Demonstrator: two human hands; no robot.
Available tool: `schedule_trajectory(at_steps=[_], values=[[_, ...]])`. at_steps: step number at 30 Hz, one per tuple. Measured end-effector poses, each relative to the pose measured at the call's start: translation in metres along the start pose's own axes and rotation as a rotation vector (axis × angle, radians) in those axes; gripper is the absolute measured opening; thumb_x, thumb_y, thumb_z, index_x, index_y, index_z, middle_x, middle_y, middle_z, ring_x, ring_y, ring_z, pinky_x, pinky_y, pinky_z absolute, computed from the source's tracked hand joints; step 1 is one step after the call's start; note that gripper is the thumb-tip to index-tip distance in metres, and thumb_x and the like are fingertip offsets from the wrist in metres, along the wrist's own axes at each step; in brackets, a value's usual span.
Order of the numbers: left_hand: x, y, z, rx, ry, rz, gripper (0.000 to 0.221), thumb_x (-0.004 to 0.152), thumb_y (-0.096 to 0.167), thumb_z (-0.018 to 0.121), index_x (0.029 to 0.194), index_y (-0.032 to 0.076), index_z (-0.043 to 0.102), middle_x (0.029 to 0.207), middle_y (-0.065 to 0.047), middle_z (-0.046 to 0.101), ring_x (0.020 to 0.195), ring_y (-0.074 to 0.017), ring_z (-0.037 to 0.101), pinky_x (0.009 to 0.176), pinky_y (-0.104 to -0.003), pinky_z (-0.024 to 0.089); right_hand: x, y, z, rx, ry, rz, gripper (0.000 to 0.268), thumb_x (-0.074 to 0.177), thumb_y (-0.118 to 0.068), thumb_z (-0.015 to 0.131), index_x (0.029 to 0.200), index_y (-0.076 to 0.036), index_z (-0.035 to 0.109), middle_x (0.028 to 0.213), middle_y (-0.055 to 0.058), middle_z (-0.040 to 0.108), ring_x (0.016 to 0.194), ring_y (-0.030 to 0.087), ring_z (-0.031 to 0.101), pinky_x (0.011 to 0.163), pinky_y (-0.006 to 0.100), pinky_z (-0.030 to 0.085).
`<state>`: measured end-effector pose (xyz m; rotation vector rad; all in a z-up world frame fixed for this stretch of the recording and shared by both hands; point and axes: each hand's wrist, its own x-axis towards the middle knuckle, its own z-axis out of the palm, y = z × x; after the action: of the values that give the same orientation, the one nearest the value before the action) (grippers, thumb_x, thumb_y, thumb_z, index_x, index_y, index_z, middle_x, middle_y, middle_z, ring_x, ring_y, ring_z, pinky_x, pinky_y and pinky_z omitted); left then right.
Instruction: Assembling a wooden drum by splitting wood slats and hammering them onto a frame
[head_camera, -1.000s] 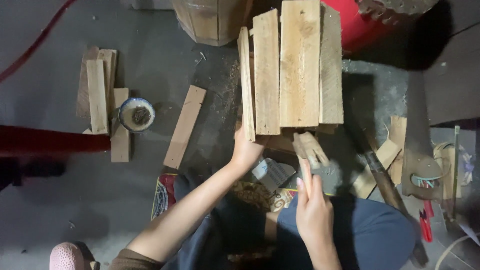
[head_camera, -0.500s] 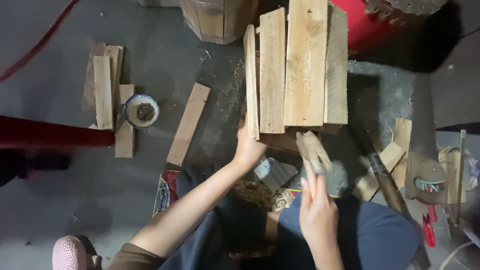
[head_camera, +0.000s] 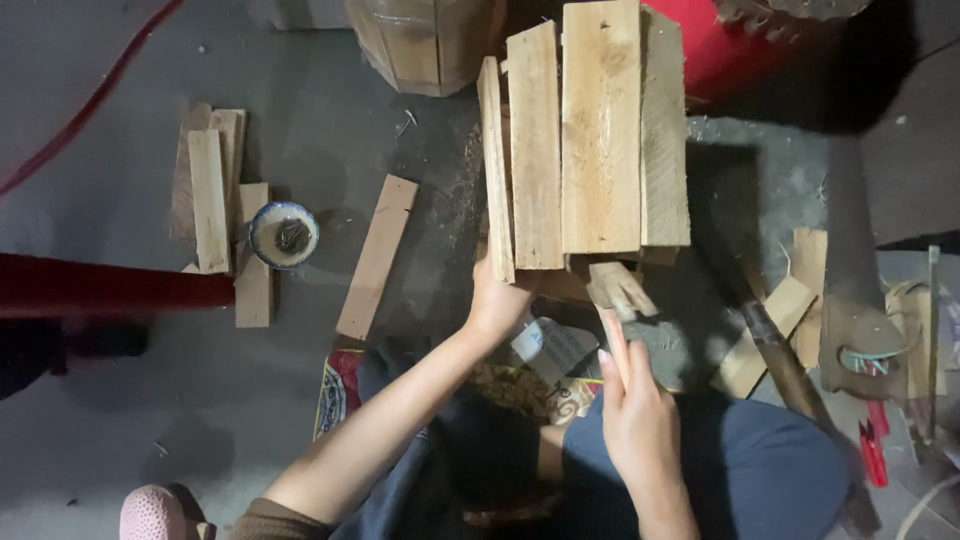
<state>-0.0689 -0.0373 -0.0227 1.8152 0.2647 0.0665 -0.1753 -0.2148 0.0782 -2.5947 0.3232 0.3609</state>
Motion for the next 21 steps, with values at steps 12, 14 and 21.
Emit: schedule_trajectory(at_steps=[12,14,21], values=[[-0.004,-0.006,0.002,0.022,-0.006,-0.045,0.042,0.081,0.009,0.07,0.122,0.001,0.065,0.109,-0.017,0.075,0.092,-0.0302,0.075,0.074,-0.038,0.06,0.001,0.001,-0.001,0.019,0.024,0.015,0.024,0.102,-0.029,0.056,0.116,-0.011,0.053,0.081,0.024,0.074,0.067,0.049,0.069,0.058,0.058,0.048],[-0.007,-0.008,0.003,0.019,-0.006,-0.05,0.042,0.081,0.009,0.07,0.123,0.002,0.065,0.109,-0.017,0.075,0.092,-0.0304,0.075,0.075,-0.038,0.06,0.004,0.0,0.004,-0.011,0.007,0.003,0.026,0.102,-0.028,0.054,0.124,-0.014,0.054,0.077,0.024,0.073,0.063,0.048,0.069,0.056,0.058,0.047],[-0.006,-0.006,0.001,0.029,0.005,-0.036,0.044,0.082,0.01,0.069,0.124,0.002,0.064,0.11,-0.017,0.075,0.093,-0.0311,0.074,0.075,-0.039,0.06,0.001,-0.006,-0.001,-0.009,0.048,-0.021,0.035,0.101,-0.026,0.057,0.135,-0.018,0.055,0.07,0.019,0.073,0.057,0.042,0.07,0.05,0.053,0.047]])
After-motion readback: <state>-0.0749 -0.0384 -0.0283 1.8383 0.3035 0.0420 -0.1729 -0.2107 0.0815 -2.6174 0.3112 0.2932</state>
